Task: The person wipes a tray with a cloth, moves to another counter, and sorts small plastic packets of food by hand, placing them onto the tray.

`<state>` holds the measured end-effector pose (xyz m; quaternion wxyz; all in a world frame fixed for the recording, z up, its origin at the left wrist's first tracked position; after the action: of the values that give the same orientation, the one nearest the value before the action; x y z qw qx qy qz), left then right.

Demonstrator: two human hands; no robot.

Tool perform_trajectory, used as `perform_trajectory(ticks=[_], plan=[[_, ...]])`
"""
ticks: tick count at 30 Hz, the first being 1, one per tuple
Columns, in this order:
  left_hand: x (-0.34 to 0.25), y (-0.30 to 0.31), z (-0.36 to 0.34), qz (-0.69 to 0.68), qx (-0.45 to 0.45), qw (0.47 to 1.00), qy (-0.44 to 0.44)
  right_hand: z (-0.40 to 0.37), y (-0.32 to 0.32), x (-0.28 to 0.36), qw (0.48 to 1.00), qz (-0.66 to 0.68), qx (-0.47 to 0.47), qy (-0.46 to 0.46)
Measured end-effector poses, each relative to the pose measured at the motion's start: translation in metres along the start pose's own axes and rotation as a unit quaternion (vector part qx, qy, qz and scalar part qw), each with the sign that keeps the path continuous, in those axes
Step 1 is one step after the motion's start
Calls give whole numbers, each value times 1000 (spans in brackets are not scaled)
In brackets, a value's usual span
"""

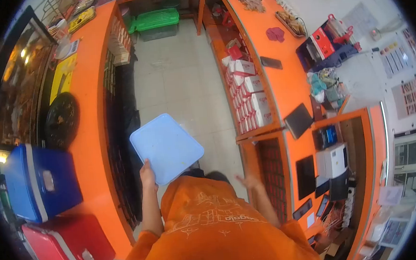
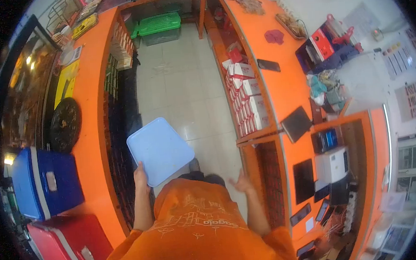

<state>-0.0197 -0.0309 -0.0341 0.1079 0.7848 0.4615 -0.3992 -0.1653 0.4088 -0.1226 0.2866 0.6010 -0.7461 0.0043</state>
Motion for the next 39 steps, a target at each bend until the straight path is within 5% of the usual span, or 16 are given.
perform_trajectory(ticks=[2,6,8,9,10,14,18,19,21,24,26,27,29,31,34,39], plan=[[3,-4,-10,30,-17,999,34,-28,-62,-4,991,-98,85,21],[-55,-124,142,21,19,999,22,66,150,113,994,-78,64,41],[-61,-166,184,13,32,999,7,85,273,171,964,108,-89,225],[-63,-185,207,13,39,999,10,116,328,177,953,247,-86,154],[-68,-203,230,38,42,998,2,120,411,213,955,62,-214,195],[-89,-255,306,119,-19,993,-16,322,701,172,858,101,-452,222],[-140,-317,342,137,-7,990,26,384,899,221,819,-172,-530,133],[-144,-336,353,174,-62,983,22,443,938,188,888,-133,-434,70],[-175,-352,359,216,-133,967,31,473,915,206,853,-144,-469,-177],[-237,-415,371,275,-106,955,-21,469,868,257,692,-214,-654,220],[-257,-438,386,206,-94,973,-39,450,816,348,762,56,-496,412],[-266,-448,391,180,-79,980,-32,413,763,420,863,351,-243,269],[-280,-468,396,153,-66,984,-69,395,665,489,946,105,13,305],[-292,-475,404,126,-33,985,-116,346,565,582,735,-102,136,656],[-312,-455,387,216,8,950,-224,340,501,637,636,-163,189,730],[-327,-405,340,162,-5,969,-189,382,447,742,600,-264,-76,752]])
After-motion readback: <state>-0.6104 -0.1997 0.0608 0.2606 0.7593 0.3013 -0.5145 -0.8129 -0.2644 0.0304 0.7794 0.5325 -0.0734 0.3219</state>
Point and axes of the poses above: each hand's wrist, its own z-axis towards the middle knuckle, its own y-axis out of the back of the hand, x = y × z, the point moved 5 cm from there along z, towards the middle knuckle, and after that the axes turned 9 degrees about x, right-handed, at the moved point
